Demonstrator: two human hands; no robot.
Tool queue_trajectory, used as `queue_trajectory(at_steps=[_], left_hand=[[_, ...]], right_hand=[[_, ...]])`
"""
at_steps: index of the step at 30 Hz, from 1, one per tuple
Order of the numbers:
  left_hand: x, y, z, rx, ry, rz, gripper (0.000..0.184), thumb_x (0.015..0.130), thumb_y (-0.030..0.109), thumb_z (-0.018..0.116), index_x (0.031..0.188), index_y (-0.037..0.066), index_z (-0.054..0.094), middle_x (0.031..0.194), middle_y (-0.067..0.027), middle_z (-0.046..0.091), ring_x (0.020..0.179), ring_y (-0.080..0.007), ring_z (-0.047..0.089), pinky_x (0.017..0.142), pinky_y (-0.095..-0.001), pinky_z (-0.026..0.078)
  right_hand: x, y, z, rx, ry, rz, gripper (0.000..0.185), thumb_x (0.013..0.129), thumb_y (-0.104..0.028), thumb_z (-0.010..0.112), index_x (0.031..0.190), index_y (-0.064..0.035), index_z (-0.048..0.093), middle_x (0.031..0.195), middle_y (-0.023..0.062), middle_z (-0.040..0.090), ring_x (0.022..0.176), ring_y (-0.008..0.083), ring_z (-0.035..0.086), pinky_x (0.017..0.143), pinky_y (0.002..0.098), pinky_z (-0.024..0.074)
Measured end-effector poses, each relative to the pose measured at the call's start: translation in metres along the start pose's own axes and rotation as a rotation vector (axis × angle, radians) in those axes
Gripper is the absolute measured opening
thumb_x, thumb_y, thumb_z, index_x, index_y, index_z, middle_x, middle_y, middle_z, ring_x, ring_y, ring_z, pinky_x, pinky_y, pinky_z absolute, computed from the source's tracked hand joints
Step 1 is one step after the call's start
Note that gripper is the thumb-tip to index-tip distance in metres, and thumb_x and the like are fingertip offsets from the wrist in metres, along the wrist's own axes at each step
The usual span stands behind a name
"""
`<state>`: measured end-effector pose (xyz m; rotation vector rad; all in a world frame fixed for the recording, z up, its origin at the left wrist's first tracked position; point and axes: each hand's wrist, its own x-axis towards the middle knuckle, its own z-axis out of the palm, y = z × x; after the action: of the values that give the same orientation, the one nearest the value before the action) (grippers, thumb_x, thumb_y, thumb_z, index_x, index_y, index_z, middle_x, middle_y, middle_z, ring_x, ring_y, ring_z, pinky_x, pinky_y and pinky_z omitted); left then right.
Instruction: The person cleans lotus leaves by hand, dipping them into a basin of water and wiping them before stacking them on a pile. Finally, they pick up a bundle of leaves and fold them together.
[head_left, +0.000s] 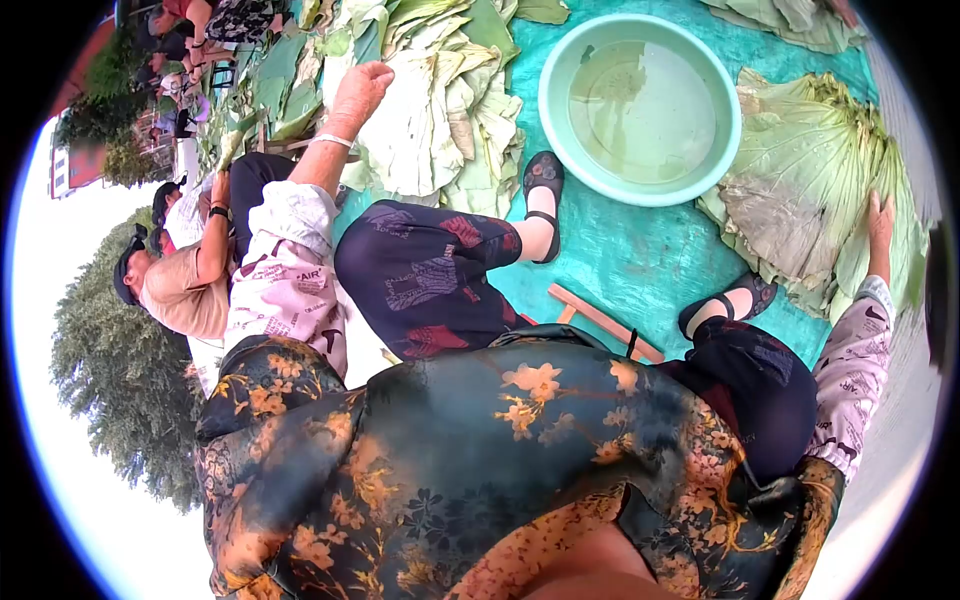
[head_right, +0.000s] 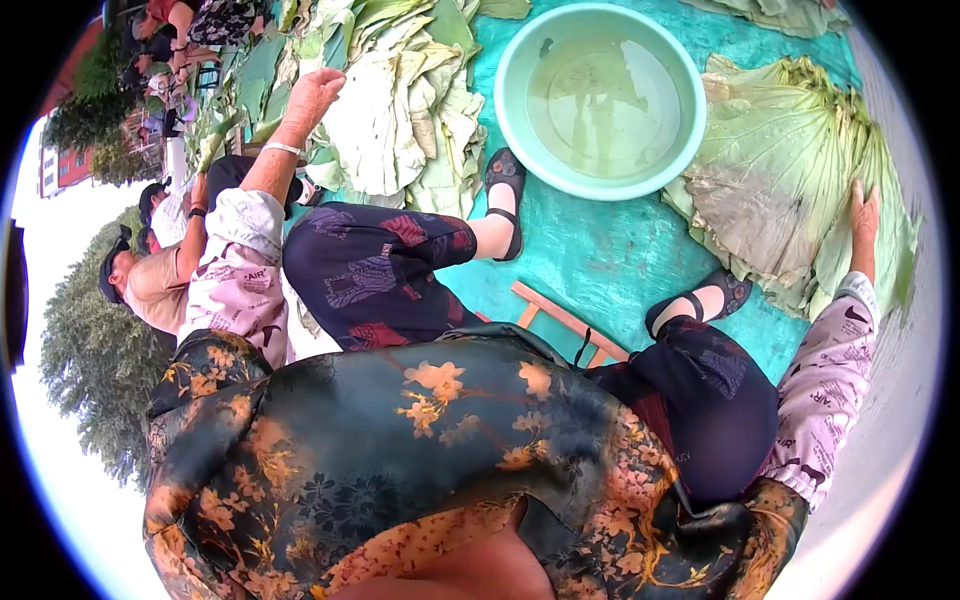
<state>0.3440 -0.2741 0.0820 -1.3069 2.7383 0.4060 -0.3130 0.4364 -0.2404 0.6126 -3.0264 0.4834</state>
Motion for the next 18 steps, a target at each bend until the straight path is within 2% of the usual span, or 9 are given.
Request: queue_trajectory(at_steps=[3, 4, 5, 9, 13, 14, 17, 18], left_hand=[[-0.043, -0.071, 0.028, -0.049, -0.02, -0.173, 0.022, 0.08, 0.016, 0.06, 0.094, -0.001, 0.065, 0.08, -0.0096, 0.066, 0.069, -0.0148, 0.062, 0.063, -0.0263, 0.051], [-0.053, -0.098, 0.05, -0.126, -0.006, -0.276, 0.021, 0.076, 0.02, 0.061, 0.088, 0.004, 0.067, 0.083, -0.0145, 0.067, 0.08, -0.0255, 0.064, 0.075, -0.0327, 0.049], [-0.056, -0.11, 0.073, -0.145, 0.0, -0.311, 0.021, 0.075, 0.02, 0.062, 0.087, 0.003, 0.067, 0.083, -0.0148, 0.067, 0.081, -0.0261, 0.064, 0.076, -0.0334, 0.049], [-0.071, -0.129, 0.128, -0.007, 0.017, -0.373, 0.036, 0.073, 0.026, 0.067, 0.099, 0.002, 0.063, 0.096, -0.0178, 0.064, 0.092, -0.0299, 0.061, 0.082, -0.036, 0.047], [-0.049, -0.115, 0.163, -0.025, 0.093, -0.4, 0.053, 0.07, 0.033, 0.071, 0.111, 0.003, 0.056, 0.11, -0.0195, 0.059, 0.103, -0.0324, 0.056, 0.087, -0.0383, 0.045], [-0.04, -0.117, 0.17, -0.052, 0.058, -0.435, 0.061, 0.07, 0.036, 0.072, 0.118, 0.005, 0.052, 0.117, -0.018, 0.054, 0.109, -0.0327, 0.052, 0.089, -0.0423, 0.043], [-0.019, -0.09, 0.167, 0.01, -0.002, -0.539, 0.069, 0.068, 0.039, 0.073, 0.123, 0.007, 0.046, 0.123, -0.0165, 0.049, 0.115, -0.0338, 0.046, 0.092, -0.046, 0.039], [-0.01, -0.091, 0.17, -0.03, -0.054, -0.57, 0.082, 0.065, 0.042, 0.075, 0.13, 0.009, 0.037, 0.13, -0.0162, 0.042, 0.122, -0.0337, 0.038, 0.094, -0.0483, 0.037]], right_hand=[[0.001, 0.007, -0.011, -0.057, -0.038, 0.001, 0.085, 0.081, -0.06, 0.047, 0.134, 0.0058, 0.031, 0.135, 0.0273, 0.036, 0.126, 0.0353, 0.035, 0.104, 0.0363, 0.0281], [-0.003, 0.01, -0.013, -0.081, -0.036, 0.003, 0.086, 0.081, -0.06, 0.047, 0.134, 0.0063, 0.032, 0.134, 0.0274, 0.036, 0.126, 0.0355, 0.036, 0.104, 0.0365, 0.0287], [-0.01, 0.01, -0.019, -0.114, -0.02, -0.003, 0.086, 0.081, -0.06, 0.048, 0.133, 0.0069, 0.032, 0.134, 0.0274, 0.036, 0.126, 0.0356, 0.036, 0.104, 0.0366, 0.0288], [-0.032, 0.0, -0.047, -0.127, 0.022, -0.074, 0.08, 0.083, -0.054, 0.05, 0.133, 0.0056, 0.033, 0.134, 0.0261, 0.037, 0.125, 0.0356, 0.037, 0.103, 0.0368, 0.0296], [-0.095, -0.073, -0.125, 0.145, -0.099, 0.036, 0.068, 0.086, -0.04, 0.055, 0.137, -0.0024, 0.031, 0.138, 0.0197, 0.036, 0.124, 0.035, 0.04, 0.102, 0.0381, 0.0323], [-0.114, -0.104, -0.15, 0.196, -0.121, 0.026, 0.064, 0.087, -0.035, 0.056, 0.137, -0.0028, 0.031, 0.139, 0.0187, 0.035, 0.123, 0.0342, 0.04, 0.101, 0.0381, 0.033], [-0.161, -0.175, -0.207, 0.356, -0.186, -0.008, 0.057, 0.089, -0.022, 0.055, 0.138, -0.0035, 0.03, 0.139, 0.0153, 0.035, 0.123, 0.0316, 0.041, 0.101, 0.0372, 0.0344], [-0.178, -0.203, -0.227, 0.401, -0.22, -0.016, 0.056, 0.089, -0.02, 0.054, 0.138, -0.004, 0.03, 0.14, 0.0144, 0.034, 0.124, 0.031, 0.04, 0.101, 0.0373, 0.0342]])
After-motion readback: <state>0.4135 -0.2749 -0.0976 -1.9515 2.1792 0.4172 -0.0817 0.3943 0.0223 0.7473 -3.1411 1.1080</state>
